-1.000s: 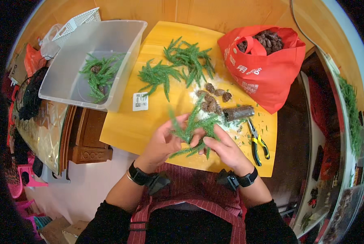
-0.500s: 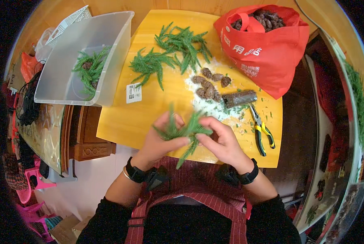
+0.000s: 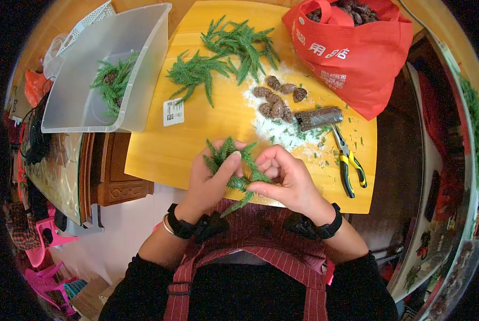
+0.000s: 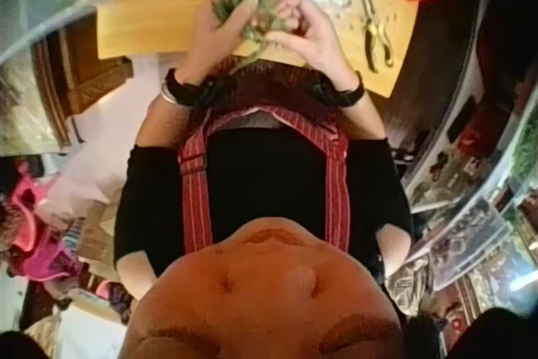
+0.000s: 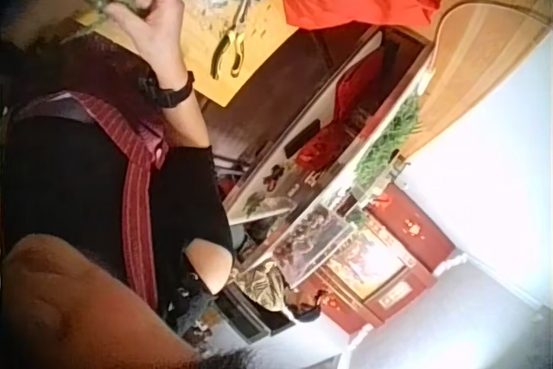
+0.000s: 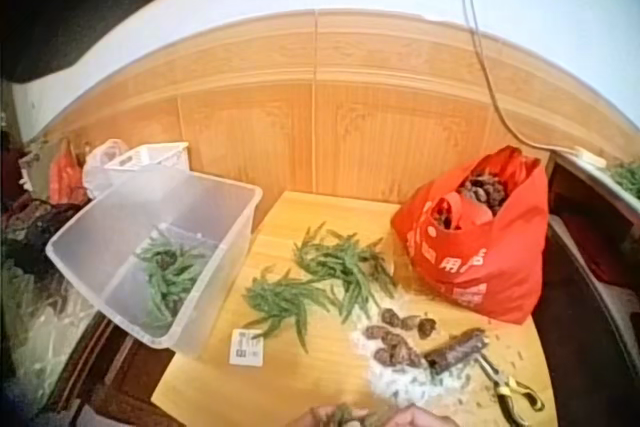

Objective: The recorder is using a pair of pliers to trim small green plant sprigs and sort them alongside small brown seeds or nuts on a table.

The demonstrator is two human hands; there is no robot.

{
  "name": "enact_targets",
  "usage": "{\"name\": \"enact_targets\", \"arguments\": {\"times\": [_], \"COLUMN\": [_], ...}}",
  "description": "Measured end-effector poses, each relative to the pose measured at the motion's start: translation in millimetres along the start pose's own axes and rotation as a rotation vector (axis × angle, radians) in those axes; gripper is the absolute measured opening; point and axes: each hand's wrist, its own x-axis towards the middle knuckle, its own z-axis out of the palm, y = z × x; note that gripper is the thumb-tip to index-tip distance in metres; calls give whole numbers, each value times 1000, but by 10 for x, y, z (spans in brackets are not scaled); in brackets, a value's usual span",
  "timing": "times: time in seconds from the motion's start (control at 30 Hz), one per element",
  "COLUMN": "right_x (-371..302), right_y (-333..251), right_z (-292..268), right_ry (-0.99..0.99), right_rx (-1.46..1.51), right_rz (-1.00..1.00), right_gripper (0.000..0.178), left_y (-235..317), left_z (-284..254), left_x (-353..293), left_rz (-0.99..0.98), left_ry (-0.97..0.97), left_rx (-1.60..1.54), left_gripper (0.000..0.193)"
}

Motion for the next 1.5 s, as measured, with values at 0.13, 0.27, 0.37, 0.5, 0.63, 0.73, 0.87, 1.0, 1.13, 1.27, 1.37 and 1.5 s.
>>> {"name": "enact_targets", "arguments": {"times": [0.13,0.27,0.37,0.5,0.63,0.73,0.87,1.0,1.13,1.27,1.37,1.5], "right_x": [15,6,0,18,1,-3,-6,-21,0,5,-7,-10], "right_y": [-60,-79,-47,-66,-74,-43,-26,-32,-39,-60,-86,-82], "right_z": [53,36,1,-4,-13,-15,-44,-105,-69,-73,-80,-76], "right_ry": [36,94,102,121,99,70,-4,-42,38,35,41,44], "right_rx": [9,36,13,52,56,7,55,97,164,49,-6,-45], "right_rz": [-31,16,-2,27,25,-52,-41,-81,-2,21,30,3], "right_gripper": [29,16,11,9,10,14,20,20,22,23,25,26], "left_y": [38,47,4,21,96,88,2,39,15,-7,-5,-21], "left_z": [-7,-23,-42,-27,-10,-76,-95,-81,-69,-79,-70,-83], "left_x": [39,42,51,47,38,43,68,56,76,63,63,63], "left_rz": [-92,-130,-120,-120,-130,-138,-100,-38,38,38,45,48], "left_ry": [-30,-22,-11,15,17,-59,-78,-83,-103,-118,-127,-143], "left_rx": [-161,-210,-249,-242,-252,-220,-257,-249,-213,-220,-215,-207], "left_gripper": [27,22,20,22,20,18,17,15,15,15,15,16]}}
